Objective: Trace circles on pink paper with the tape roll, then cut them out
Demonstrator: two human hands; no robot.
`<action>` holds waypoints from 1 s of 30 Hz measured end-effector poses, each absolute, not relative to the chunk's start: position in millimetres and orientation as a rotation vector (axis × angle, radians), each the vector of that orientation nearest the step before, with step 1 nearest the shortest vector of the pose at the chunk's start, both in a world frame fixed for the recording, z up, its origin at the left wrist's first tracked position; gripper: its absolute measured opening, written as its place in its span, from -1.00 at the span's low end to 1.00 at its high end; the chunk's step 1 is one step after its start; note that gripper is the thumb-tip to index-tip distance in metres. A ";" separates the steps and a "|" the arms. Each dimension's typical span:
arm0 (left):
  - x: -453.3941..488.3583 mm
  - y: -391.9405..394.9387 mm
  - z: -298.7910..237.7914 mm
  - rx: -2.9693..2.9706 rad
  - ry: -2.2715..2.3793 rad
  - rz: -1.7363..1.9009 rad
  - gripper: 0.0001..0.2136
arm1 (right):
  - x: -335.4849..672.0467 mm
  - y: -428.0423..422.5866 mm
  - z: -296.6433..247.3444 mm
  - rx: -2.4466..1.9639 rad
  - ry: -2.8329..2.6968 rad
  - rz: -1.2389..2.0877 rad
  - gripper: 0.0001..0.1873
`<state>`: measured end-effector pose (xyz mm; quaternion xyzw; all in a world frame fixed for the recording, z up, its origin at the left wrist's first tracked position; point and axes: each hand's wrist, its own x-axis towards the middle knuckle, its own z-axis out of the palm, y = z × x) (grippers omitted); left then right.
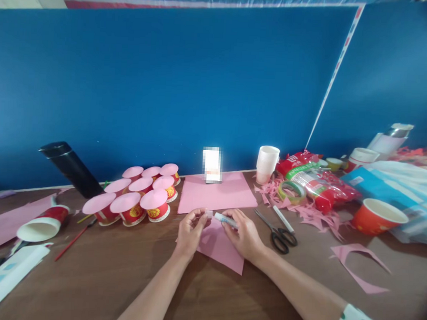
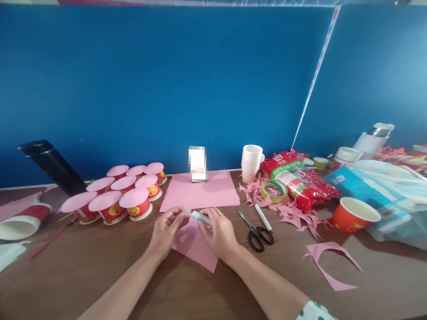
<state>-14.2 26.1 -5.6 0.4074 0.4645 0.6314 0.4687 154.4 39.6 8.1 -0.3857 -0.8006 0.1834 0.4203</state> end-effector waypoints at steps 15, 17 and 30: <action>-12.4 23.2 -3.8 0.978 1.079 1.502 -0.70 | 154.1 38.6 9.8 -0.949 -2.006 0.475 -0.85; -12.1 23.1 -3.2 0.969 1.090 1.511 -0.70 | 154.3 38.9 9.4 -0.954 -2.011 0.476 -0.84; -12.5 24.1 -3.0 0.969 1.106 1.522 -0.69 | 154.2 39.6 8.6 -0.956 -1.993 0.463 -0.83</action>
